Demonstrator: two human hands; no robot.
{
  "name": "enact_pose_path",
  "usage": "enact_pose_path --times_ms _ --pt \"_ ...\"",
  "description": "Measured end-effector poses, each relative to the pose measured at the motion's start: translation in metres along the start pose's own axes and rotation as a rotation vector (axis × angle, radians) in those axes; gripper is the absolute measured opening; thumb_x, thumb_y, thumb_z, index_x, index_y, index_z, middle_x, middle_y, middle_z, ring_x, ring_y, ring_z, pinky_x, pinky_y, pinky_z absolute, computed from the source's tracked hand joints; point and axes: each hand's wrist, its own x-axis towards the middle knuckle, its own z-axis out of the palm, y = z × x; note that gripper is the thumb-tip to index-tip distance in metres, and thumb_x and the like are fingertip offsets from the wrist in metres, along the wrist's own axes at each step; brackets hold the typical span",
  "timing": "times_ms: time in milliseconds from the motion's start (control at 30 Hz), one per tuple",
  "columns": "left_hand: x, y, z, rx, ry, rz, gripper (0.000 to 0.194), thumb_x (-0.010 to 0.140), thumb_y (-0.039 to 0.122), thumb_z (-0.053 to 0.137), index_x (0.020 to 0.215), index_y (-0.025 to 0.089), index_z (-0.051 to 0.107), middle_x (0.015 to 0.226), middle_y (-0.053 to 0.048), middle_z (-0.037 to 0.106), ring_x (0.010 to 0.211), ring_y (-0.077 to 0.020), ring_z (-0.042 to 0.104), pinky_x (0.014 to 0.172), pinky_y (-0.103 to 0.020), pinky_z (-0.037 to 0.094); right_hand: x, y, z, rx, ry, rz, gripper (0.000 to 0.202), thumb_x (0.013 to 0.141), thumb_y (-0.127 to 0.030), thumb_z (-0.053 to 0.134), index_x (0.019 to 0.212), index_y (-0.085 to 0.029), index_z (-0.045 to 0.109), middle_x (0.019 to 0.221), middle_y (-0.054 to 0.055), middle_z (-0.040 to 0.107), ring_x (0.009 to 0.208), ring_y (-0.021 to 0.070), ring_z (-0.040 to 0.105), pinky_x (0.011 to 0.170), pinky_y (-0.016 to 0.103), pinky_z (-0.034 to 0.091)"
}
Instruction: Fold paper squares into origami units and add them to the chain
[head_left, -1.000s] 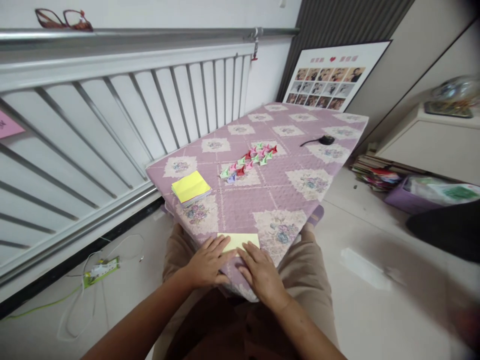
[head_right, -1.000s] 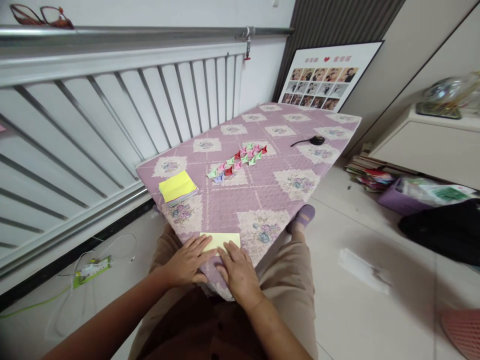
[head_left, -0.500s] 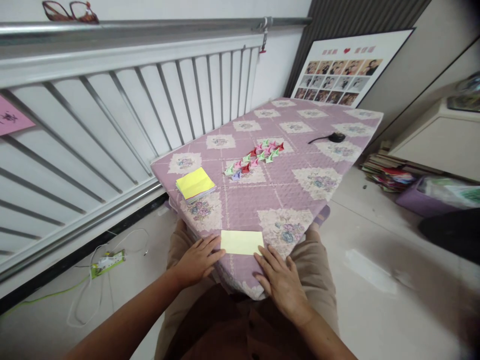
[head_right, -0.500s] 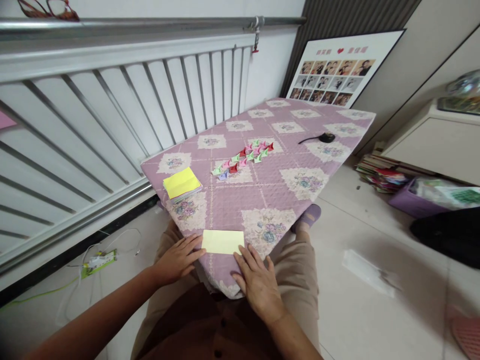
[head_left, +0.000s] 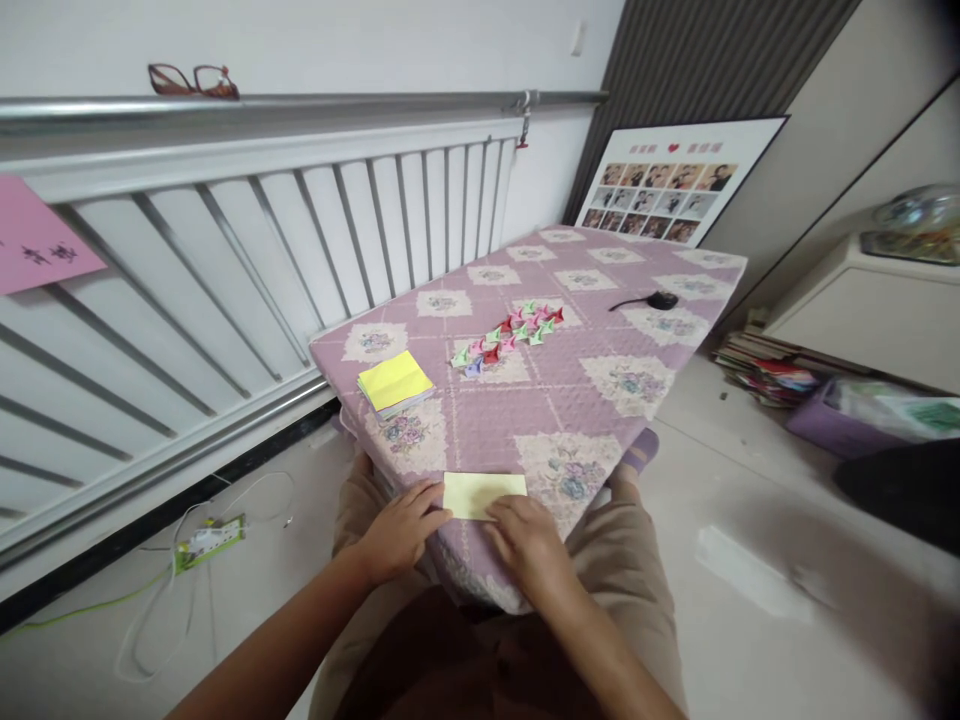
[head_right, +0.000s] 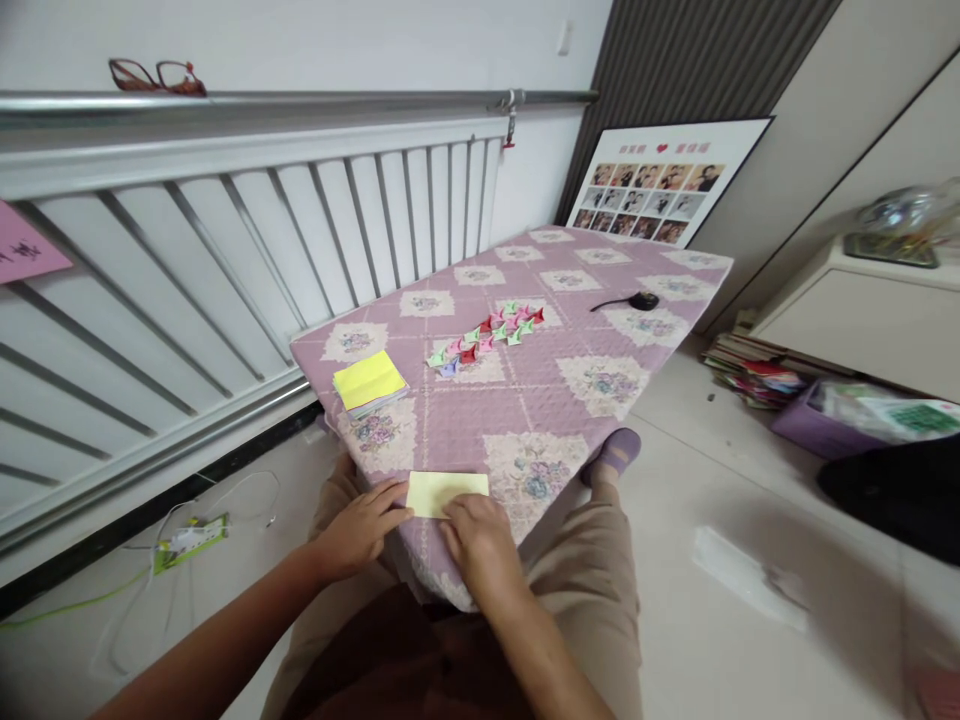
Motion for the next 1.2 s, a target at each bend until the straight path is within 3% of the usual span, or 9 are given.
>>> enact_pose_path --times_ms 100,233,500,633,900,1067,1200 --pt "0.005 0.005 -0.007 -0.015 0.033 -0.036 0.038 0.082 0.016 0.054 0.119 0.023 0.058 0.144 -0.007 0.039 0.134 -0.0256 0.032 0.109 -0.043 0.033 0.008 -0.008 0.02 0.032 -0.049 0.099 0.016 0.079 -0.02 0.065 0.095 -0.02 0.067 0.096 0.007 0.067 0.091 0.023 0.059 0.079 0.036 0.046" --pt "0.015 0.014 -0.008 0.012 0.102 -0.077 0.018 0.085 0.031 0.06 0.099 0.021 0.065 0.139 -0.005 0.047 0.133 -0.0257 0.032 0.11 -0.044 0.029 0.004 -0.001 0.028 0.052 -0.015 0.124 0.018 0.078 -0.018 0.066 0.095 -0.021 0.066 0.098 0.007 0.066 0.093 0.0237 0.058 0.083 0.038 0.045" --pt "0.036 0.016 -0.006 0.117 0.002 -0.029 0.016 0.091 0.024 0.051 0.103 0.02 0.061 0.117 -0.005 0.06 0.11 -0.0214 0.051 0.095 -0.037 0.041 0.002 -0.002 0.028 0.015 -0.024 0.13 0.014 0.082 -0.019 0.062 0.094 -0.022 0.067 0.097 0.006 0.066 0.092 0.0234 0.057 0.082 0.037 0.043" --pt "0.036 0.019 -0.007 0.228 -0.005 -0.006 0.016 0.093 0.023 0.047 0.103 0.018 0.059 0.112 -0.007 0.06 0.103 -0.023 0.052 0.088 -0.038 0.043 0.003 -0.002 0.027 0.005 -0.022 0.123 0.014 0.082 -0.019 0.062 0.095 -0.021 0.067 0.098 0.007 0.066 0.093 0.0232 0.057 0.081 0.036 0.043" --pt "0.038 0.029 0.0 0.222 0.039 -0.063 0.019 0.092 0.028 0.05 0.107 0.019 0.058 0.111 -0.008 0.059 0.109 -0.0246 0.049 0.095 -0.04 0.038 0.001 -0.004 0.026 -0.021 -0.004 0.12 0.012 0.084 -0.02 0.06 0.094 -0.022 0.066 0.098 0.006 0.065 0.093 0.0225 0.056 0.082 0.035 0.042" --pt "0.046 0.035 -0.001 0.258 0.015 -0.067 0.016 0.093 0.022 0.047 0.105 0.018 0.058 0.106 -0.008 0.06 0.111 -0.0252 0.047 0.094 -0.04 0.038 0.001 -0.004 0.027 -0.02 -0.011 0.123 0.01 0.086 -0.02 0.058 0.092 -0.022 0.065 0.098 0.006 0.065 0.093 0.0223 0.055 0.082 0.035 0.04" --pt "0.048 0.034 -0.003 0.256 -0.001 -0.043 0.015 0.094 0.021 0.046 0.101 0.018 0.058 0.102 -0.006 0.06 0.1 -0.0229 0.051 0.087 -0.037 0.041 0.0 -0.005 0.026 -0.047 -0.011 0.106 0.01 0.087 -0.022 0.058 0.093 -0.022 0.065 0.097 0.006 0.065 0.091 0.0225 0.055 0.079 0.034 0.038"
